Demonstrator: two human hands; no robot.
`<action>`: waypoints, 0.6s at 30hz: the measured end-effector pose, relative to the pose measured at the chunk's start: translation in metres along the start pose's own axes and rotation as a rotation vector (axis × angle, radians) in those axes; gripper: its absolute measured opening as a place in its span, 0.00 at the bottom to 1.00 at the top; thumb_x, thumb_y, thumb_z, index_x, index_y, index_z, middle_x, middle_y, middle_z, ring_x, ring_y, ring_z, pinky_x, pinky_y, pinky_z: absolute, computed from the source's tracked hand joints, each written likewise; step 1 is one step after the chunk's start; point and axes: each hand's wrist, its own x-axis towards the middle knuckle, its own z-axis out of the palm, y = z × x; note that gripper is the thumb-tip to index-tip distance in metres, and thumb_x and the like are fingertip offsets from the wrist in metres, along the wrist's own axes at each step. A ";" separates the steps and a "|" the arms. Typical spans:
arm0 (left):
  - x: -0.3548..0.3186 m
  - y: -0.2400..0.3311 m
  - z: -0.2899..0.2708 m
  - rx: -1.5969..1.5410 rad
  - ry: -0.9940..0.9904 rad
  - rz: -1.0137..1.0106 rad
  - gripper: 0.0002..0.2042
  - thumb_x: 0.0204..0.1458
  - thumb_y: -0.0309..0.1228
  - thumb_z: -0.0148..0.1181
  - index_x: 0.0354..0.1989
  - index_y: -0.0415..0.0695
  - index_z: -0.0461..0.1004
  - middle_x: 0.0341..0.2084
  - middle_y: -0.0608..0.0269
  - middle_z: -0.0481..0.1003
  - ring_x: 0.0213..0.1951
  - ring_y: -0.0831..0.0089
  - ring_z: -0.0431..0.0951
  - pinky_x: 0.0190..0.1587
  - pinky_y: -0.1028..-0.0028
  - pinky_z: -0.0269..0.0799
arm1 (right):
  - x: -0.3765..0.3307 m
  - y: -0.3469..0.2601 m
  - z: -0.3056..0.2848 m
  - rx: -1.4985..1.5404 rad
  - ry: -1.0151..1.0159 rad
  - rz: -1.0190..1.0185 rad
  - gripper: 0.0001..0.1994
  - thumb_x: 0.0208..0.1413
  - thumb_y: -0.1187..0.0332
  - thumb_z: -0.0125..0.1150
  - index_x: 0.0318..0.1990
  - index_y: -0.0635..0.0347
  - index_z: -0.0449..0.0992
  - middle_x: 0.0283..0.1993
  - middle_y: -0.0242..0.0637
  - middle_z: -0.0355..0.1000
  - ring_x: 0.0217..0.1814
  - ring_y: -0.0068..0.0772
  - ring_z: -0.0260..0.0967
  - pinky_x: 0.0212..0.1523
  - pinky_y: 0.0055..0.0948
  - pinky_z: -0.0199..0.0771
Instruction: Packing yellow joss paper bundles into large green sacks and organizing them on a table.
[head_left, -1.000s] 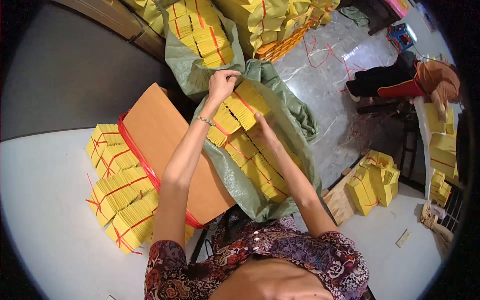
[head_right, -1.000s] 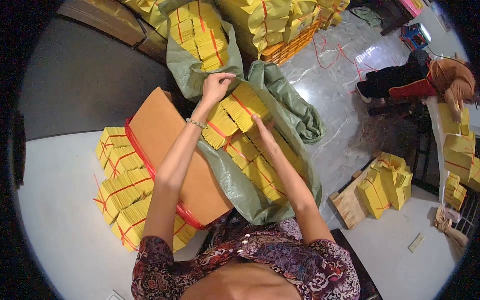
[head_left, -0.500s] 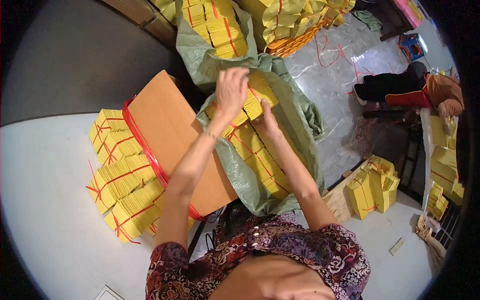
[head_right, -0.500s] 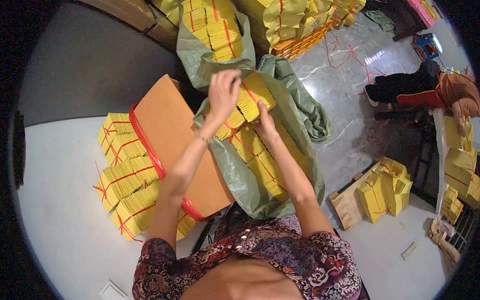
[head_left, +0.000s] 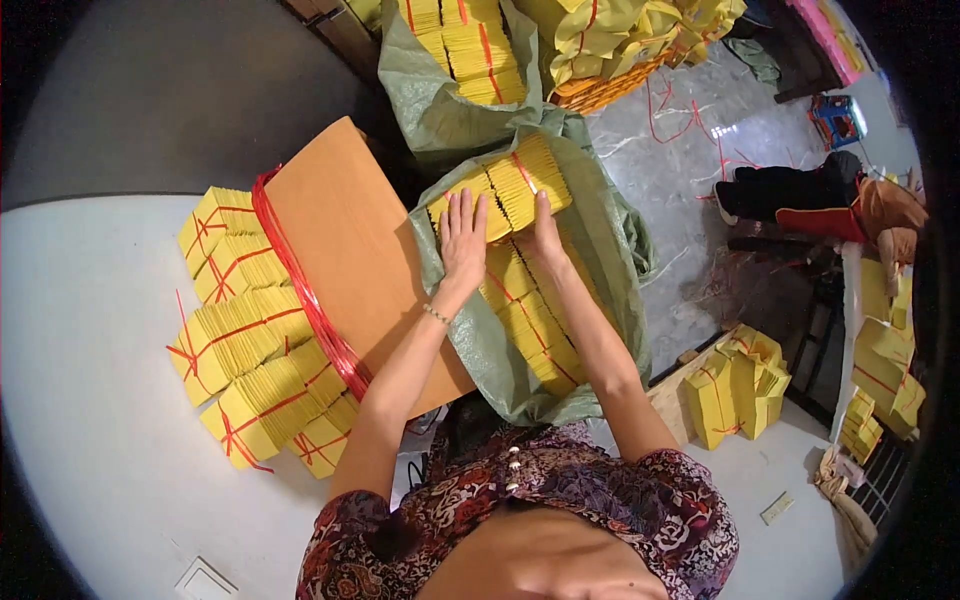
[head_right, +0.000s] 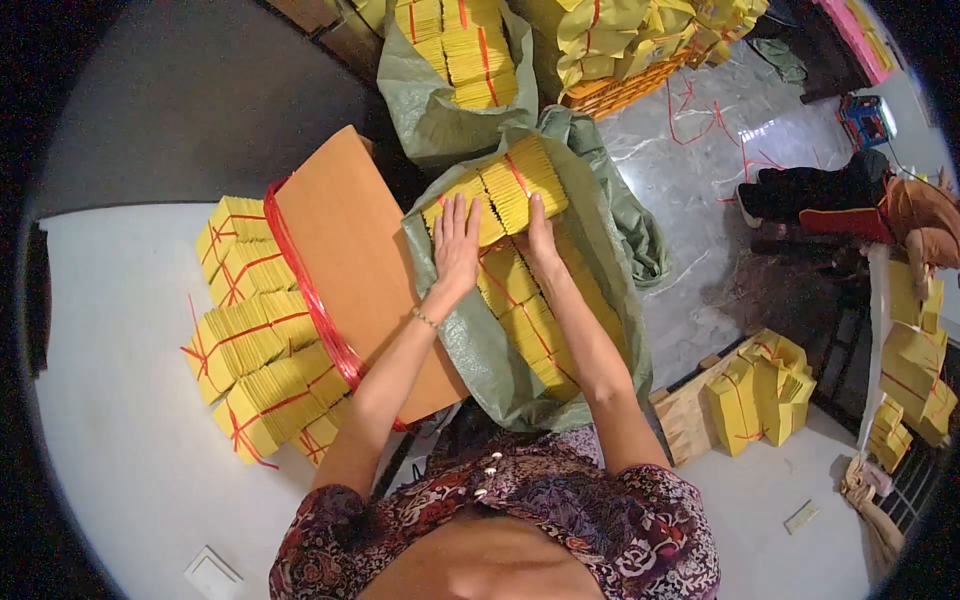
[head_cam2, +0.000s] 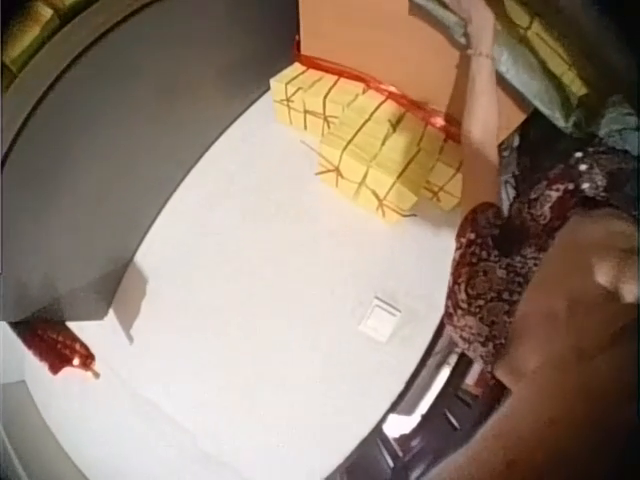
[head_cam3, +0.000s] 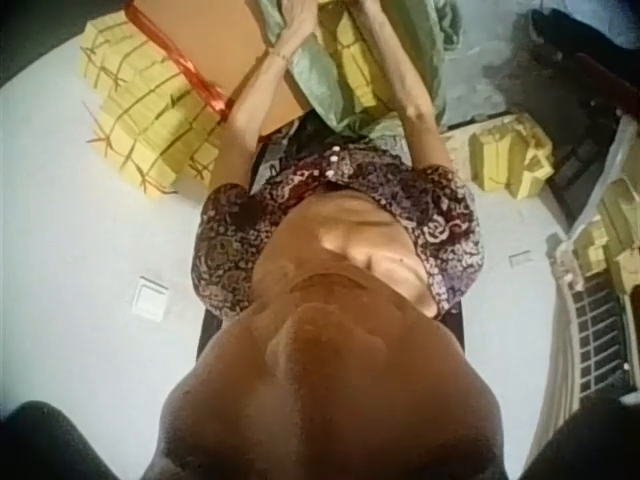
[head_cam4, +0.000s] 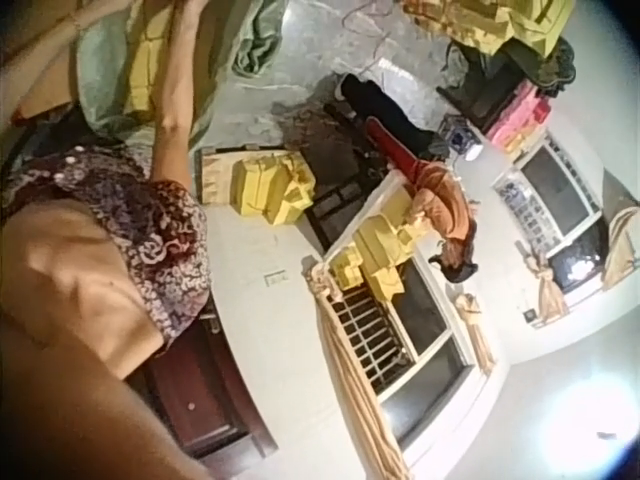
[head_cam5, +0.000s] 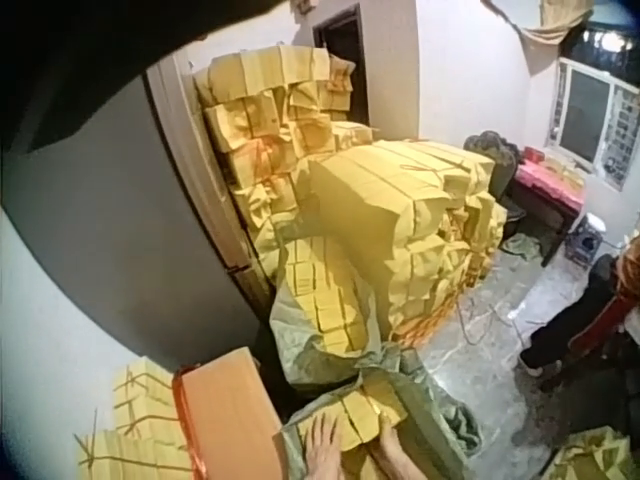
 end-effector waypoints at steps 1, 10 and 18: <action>0.000 0.000 0.003 0.014 0.015 -0.024 0.37 0.48 0.20 0.51 0.68 0.45 0.44 0.67 0.48 0.44 0.68 0.50 0.41 0.67 0.54 0.39 | -0.001 -0.003 0.006 -0.081 0.020 0.080 0.35 0.58 0.38 0.38 0.60 0.59 0.61 0.56 0.42 0.66 0.55 0.40 0.66 0.52 0.40 0.65; -0.028 -0.009 -0.011 -0.228 -0.034 -0.138 0.36 0.42 0.15 0.51 0.65 0.39 0.49 0.66 0.46 0.42 0.68 0.50 0.38 0.68 0.55 0.37 | -0.020 0.024 -0.013 -0.183 -0.103 0.109 0.32 0.56 0.36 0.41 0.56 0.51 0.66 0.47 0.34 0.69 0.42 0.31 0.67 0.35 0.35 0.67; -0.209 -0.045 -0.032 -1.344 0.583 -0.263 0.12 0.57 0.21 0.48 0.48 0.36 0.70 0.41 0.54 0.75 0.45 0.69 0.76 0.49 0.72 0.71 | -0.111 0.128 -0.009 -0.483 0.219 -0.432 0.11 0.60 0.62 0.52 0.42 0.58 0.71 0.32 0.27 0.66 0.31 0.19 0.62 0.29 0.25 0.64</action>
